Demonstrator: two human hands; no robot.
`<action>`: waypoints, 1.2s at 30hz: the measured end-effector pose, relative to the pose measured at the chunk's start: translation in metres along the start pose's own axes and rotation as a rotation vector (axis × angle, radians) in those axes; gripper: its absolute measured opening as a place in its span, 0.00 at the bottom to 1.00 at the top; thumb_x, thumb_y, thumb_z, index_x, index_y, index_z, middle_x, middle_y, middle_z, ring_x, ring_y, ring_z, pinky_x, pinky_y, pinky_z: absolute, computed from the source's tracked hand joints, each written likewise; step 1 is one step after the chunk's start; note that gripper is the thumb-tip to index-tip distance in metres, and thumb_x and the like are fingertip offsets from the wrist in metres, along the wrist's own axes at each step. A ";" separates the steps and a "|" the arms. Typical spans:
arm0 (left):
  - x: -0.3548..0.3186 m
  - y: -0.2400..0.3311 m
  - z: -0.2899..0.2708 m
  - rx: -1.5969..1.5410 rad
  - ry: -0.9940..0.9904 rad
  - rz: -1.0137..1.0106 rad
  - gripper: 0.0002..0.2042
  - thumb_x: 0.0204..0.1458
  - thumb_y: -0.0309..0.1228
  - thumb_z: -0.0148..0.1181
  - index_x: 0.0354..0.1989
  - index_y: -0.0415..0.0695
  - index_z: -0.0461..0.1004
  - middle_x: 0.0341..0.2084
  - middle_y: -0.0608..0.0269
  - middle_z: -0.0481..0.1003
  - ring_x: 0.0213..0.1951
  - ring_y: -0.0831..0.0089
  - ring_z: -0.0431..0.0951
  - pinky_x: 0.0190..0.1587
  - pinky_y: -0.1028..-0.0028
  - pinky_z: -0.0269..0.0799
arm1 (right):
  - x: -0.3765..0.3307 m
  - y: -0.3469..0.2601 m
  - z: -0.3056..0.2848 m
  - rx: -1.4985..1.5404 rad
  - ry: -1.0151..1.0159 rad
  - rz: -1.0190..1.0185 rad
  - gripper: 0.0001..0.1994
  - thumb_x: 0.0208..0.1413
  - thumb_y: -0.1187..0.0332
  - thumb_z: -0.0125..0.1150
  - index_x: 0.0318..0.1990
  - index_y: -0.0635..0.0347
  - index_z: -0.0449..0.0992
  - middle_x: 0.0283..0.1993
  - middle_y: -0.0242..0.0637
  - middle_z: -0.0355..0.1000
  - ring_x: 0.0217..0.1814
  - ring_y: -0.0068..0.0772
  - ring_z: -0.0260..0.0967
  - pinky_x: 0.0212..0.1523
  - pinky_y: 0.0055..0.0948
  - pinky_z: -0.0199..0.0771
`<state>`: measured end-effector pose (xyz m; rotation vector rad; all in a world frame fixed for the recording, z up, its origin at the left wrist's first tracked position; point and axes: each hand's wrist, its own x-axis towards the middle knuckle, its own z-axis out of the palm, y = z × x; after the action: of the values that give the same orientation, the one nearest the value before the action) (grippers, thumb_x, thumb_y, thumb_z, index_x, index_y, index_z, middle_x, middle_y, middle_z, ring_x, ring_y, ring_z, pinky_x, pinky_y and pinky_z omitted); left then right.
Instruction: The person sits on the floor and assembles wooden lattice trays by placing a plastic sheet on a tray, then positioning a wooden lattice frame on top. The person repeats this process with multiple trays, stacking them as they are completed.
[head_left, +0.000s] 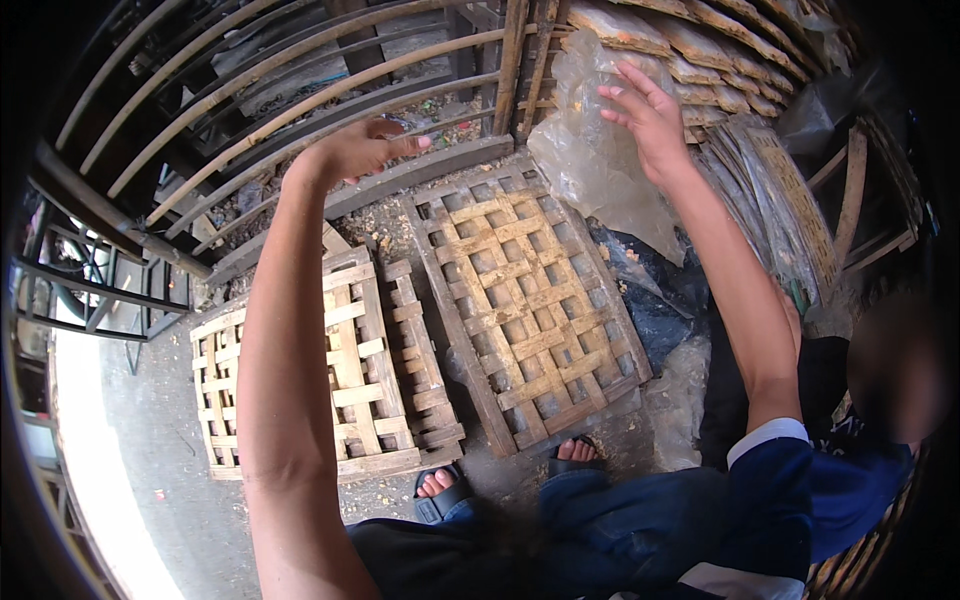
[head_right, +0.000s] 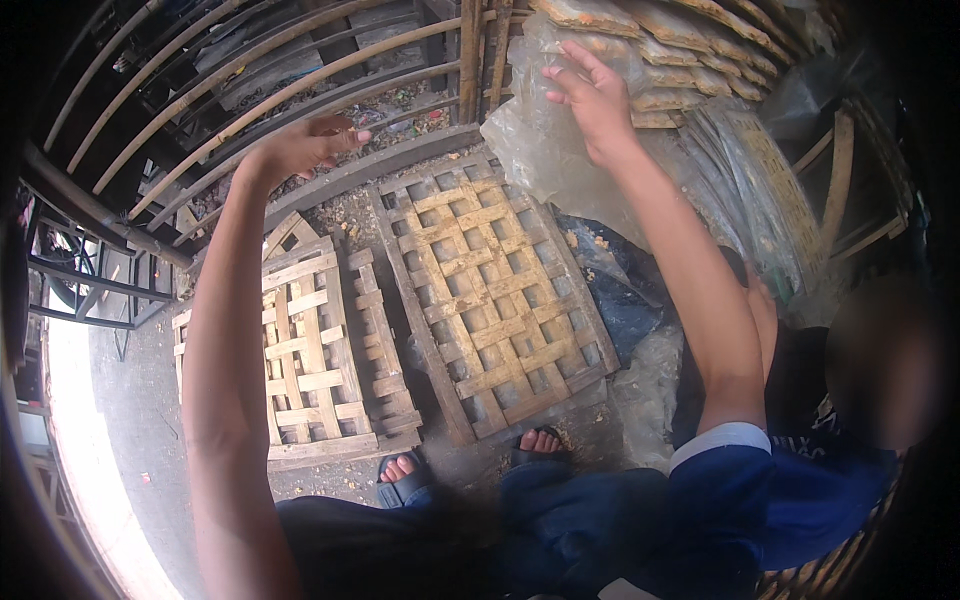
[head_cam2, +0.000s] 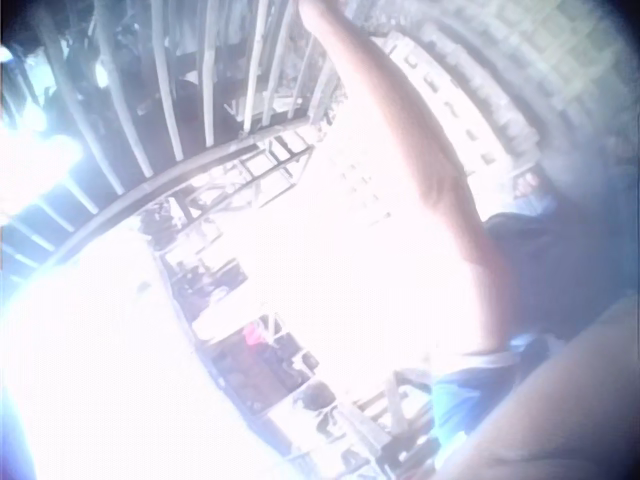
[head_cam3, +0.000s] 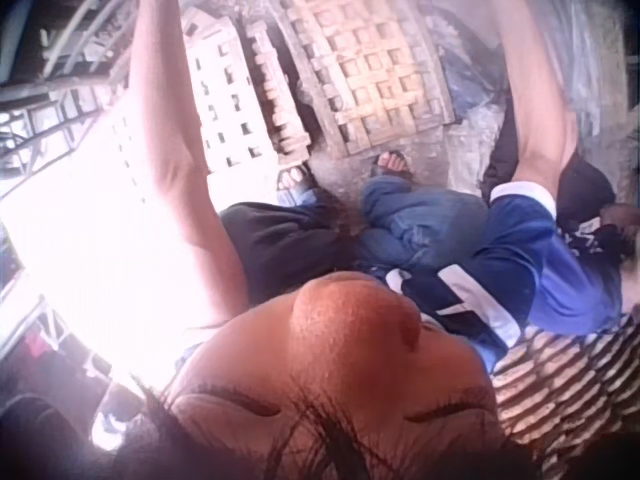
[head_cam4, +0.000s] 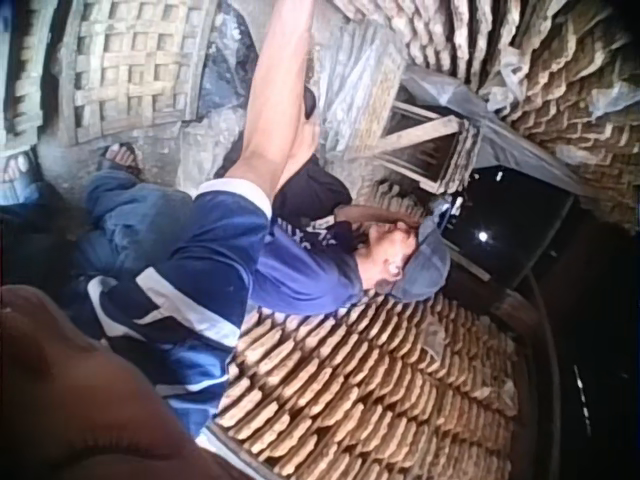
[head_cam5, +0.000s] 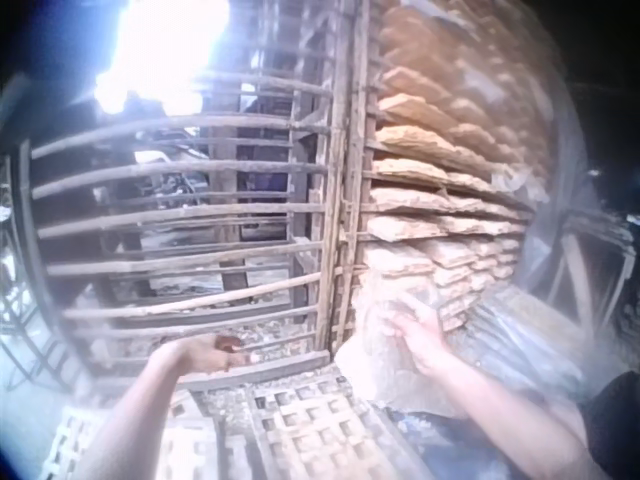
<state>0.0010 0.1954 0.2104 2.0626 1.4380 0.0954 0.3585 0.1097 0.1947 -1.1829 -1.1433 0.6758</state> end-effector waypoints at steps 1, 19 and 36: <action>0.003 0.008 0.004 0.036 -0.019 0.031 0.54 0.41 0.75 0.58 0.70 0.45 0.61 0.60 0.45 0.71 0.53 0.57 0.78 0.52 0.59 0.77 | -0.002 -0.003 0.007 -0.010 -0.008 -0.009 0.29 0.61 0.73 0.58 0.69 0.69 0.60 0.70 0.47 0.62 0.60 0.34 0.72 0.51 0.28 0.78; 0.000 0.102 0.049 0.037 -0.339 -0.151 0.45 0.46 0.77 0.44 0.63 0.54 0.71 0.49 0.56 0.78 0.43 0.70 0.80 0.39 0.67 0.73 | -0.042 -0.039 0.036 0.245 -0.195 -0.045 0.27 0.62 0.74 0.55 0.68 0.70 0.60 0.67 0.44 0.65 0.63 0.32 0.70 0.52 0.28 0.77; -0.010 0.020 -0.045 -0.335 0.742 0.430 0.08 0.55 0.27 0.59 0.41 0.40 0.80 0.29 0.60 0.82 0.33 0.76 0.80 0.41 0.73 0.74 | 0.010 -0.062 0.004 0.350 -0.024 -0.096 0.23 0.63 0.67 0.51 0.63 0.67 0.68 0.65 0.44 0.66 0.63 0.36 0.67 0.57 0.36 0.69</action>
<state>-0.0041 0.2017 0.2599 2.0946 1.2014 1.2954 0.3495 0.1018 0.2564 -0.8202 -1.0442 0.7816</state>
